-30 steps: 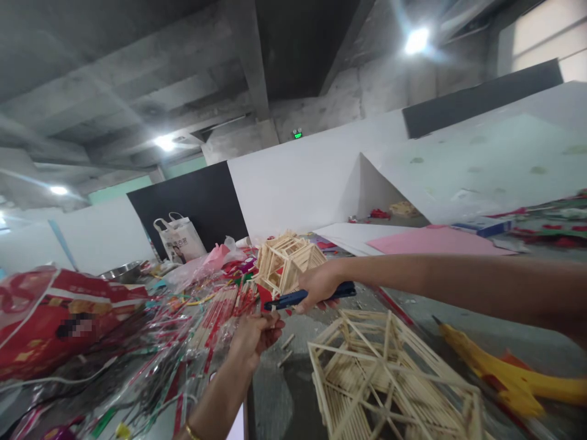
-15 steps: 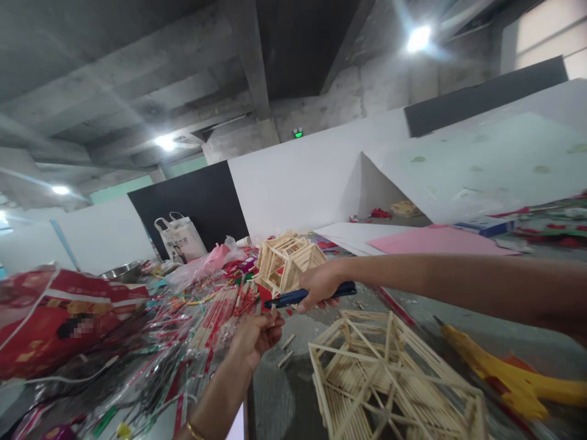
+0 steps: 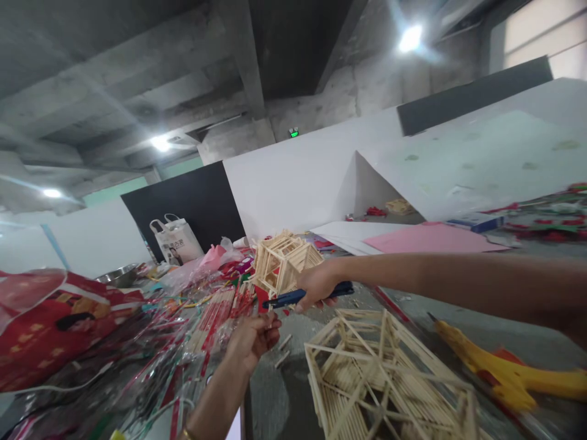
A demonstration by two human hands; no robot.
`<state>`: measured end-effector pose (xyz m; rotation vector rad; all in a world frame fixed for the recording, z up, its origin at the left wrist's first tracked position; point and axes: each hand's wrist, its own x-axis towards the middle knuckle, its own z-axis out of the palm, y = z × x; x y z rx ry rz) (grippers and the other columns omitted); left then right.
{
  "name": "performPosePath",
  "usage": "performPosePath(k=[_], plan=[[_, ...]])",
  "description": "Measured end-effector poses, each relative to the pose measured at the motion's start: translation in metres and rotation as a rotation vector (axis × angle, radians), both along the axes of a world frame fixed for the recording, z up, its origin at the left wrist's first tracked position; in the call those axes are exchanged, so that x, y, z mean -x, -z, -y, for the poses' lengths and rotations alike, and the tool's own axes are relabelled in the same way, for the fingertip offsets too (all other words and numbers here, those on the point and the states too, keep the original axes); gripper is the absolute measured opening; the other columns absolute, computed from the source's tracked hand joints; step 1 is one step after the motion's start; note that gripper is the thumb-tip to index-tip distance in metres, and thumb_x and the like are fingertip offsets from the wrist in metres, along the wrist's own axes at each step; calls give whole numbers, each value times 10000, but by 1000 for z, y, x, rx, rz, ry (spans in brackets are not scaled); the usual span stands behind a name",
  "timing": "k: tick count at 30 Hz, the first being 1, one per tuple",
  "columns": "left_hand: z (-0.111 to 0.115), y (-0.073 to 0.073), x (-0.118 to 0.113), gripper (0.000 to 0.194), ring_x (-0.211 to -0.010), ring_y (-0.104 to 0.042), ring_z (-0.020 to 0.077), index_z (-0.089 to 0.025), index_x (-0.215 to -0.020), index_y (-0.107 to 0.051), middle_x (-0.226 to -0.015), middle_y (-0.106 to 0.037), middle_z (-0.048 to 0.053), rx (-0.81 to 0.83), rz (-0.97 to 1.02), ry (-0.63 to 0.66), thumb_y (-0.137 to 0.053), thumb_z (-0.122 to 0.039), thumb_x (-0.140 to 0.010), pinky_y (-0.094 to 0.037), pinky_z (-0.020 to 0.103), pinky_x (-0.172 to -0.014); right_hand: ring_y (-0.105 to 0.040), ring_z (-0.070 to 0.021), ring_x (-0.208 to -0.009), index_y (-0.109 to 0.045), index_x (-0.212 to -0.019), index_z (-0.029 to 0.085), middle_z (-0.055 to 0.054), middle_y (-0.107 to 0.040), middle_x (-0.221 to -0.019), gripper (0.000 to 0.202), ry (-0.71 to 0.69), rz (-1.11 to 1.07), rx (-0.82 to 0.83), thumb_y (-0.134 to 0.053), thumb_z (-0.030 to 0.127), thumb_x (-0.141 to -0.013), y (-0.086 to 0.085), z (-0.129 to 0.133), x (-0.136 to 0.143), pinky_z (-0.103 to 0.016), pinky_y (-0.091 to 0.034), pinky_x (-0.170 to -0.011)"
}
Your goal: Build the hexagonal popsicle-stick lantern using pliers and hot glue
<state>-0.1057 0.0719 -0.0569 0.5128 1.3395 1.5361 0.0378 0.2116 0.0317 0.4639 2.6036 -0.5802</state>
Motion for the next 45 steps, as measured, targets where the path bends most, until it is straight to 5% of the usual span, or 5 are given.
performPosePath(k=[45], plan=[[-2,1,-6,140,-404,-504,58,-110,-652,-578,-526,-589,-10,8,108,29,-525,-90,-780,-473,235,-573,-537,-124,-443,-515,-631,139,1,-560,-583,525,-29,-6,12,-578,660,-616,6,-9,-5,-269,-446,-430]])
